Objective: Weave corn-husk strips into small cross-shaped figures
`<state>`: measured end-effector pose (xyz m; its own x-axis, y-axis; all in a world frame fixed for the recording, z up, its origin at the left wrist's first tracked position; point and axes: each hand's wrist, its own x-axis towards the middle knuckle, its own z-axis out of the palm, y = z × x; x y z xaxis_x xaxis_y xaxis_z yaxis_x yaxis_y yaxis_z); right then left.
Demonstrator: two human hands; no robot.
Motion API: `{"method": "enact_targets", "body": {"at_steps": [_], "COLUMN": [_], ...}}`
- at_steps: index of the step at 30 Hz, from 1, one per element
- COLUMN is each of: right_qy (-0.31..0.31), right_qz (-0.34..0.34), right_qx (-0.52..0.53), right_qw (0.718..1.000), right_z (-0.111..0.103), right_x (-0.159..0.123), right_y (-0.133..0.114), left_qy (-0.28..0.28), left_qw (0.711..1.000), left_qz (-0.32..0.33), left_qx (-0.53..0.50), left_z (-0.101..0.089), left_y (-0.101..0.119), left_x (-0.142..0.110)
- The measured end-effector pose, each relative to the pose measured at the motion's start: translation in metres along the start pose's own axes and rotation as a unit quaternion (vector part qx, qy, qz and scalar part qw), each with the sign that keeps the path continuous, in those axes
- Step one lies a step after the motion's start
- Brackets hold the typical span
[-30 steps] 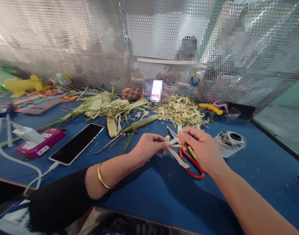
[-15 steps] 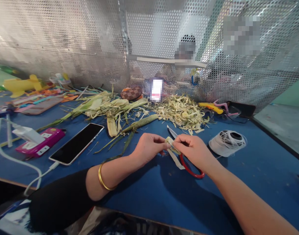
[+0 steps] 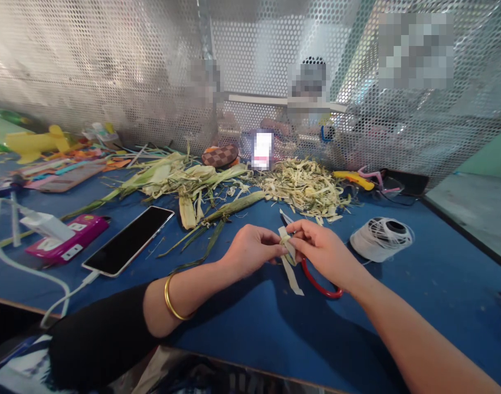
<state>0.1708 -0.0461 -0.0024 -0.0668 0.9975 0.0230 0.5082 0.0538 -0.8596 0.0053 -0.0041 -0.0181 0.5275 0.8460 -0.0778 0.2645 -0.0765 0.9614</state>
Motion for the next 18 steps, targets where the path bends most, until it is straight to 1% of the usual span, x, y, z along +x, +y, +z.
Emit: {"method": "enact_targets", "body": {"at_steps": [2, 3, 5, 9, 11, 13, 15, 18], "right_qy": [-0.040, -0.048, -0.038, 0.017, 0.050, 0.099, 0.151, 0.187], "right_qz": [0.000, 0.005, 0.020, 0.016, 0.022, 0.029, 0.030, 0.043], "right_qx": [0.025, 0.031, 0.037, 0.012, 0.017, 0.055, 0.108, 0.161], "right_qw": [0.999, 0.998, 0.998, 1.000, 0.998, 0.993, 0.982, 0.968], "right_z": [-0.002, -0.002, -0.003, -0.001, 0.000, 0.000, 0.000, 0.001], "right_x": [-0.001, -0.001, -0.001, 0.000, 0.001, 0.003, 0.004, 0.007], "right_y": [-0.004, -0.006, -0.008, -0.003, 0.002, 0.004, 0.005, 0.006], "left_qy": [-0.009, -0.014, -0.026, -0.061, -0.093, -0.128, -0.153, -0.160], "left_qw": [1.000, 0.999, 0.999, 0.996, 0.995, 0.991, 0.986, 0.982], "left_qz": [-0.003, -0.005, -0.011, -0.033, -0.026, -0.013, -0.006, -0.007], "left_qx": [0.026, 0.036, 0.046, 0.051, 0.021, -0.028, -0.072, -0.096], "left_z": [0.000, -0.001, -0.001, 0.000, 0.001, 0.003, 0.004, 0.005], "left_y": [0.004, 0.007, 0.011, 0.014, 0.011, 0.008, 0.007, 0.008], "left_x": [-0.002, -0.003, -0.004, -0.006, -0.006, -0.006, -0.006, -0.007]}}
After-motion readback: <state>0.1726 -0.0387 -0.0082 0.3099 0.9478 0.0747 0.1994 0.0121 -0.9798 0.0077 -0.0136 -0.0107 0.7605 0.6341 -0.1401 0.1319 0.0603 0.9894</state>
